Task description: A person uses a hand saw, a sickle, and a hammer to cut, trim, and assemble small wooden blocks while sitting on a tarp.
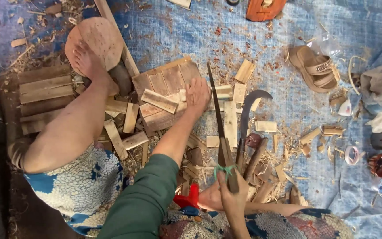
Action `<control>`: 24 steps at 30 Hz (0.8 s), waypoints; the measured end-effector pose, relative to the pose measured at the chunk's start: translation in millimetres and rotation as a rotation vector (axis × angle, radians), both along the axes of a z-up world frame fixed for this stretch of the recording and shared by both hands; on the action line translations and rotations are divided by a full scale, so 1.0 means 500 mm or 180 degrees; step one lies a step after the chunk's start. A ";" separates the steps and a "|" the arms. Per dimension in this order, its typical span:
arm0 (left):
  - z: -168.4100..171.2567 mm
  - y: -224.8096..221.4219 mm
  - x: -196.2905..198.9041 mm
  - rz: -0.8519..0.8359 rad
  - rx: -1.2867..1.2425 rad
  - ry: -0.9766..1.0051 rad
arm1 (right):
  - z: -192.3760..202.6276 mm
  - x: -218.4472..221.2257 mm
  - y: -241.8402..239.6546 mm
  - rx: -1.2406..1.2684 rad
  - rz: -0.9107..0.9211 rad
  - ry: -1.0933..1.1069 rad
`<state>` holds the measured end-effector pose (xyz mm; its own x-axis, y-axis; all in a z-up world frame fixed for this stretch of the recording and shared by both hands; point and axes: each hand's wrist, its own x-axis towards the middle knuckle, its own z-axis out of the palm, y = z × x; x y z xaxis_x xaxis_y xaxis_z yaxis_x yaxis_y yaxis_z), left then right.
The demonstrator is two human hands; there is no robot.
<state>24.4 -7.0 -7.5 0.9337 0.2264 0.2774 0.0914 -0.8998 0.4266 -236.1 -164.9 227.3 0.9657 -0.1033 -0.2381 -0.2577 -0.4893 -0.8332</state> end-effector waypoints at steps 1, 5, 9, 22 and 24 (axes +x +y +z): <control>0.002 -0.001 0.005 -0.0006 -0.0022 0.0025 | -0.015 0.003 -0.010 -0.0022 -0.0006 0.0025; 0.019 0.002 -0.004 -0.0009 0.0128 0.0165 | -0.033 -0.004 -0.054 0.0432 -0.0077 0.0147; 0.036 0.002 -0.011 0.0196 0.0128 -0.0245 | 0.005 0.006 -0.049 0.0732 -0.0234 0.0125; 0.033 -0.008 -0.077 0.0040 0.0298 -0.0131 | -0.079 -0.116 -0.084 0.0052 -0.0046 0.0057; 0.069 -0.027 -0.121 0.0048 0.0263 -0.0604 | -0.067 -0.139 -0.094 0.0494 -0.0229 0.0026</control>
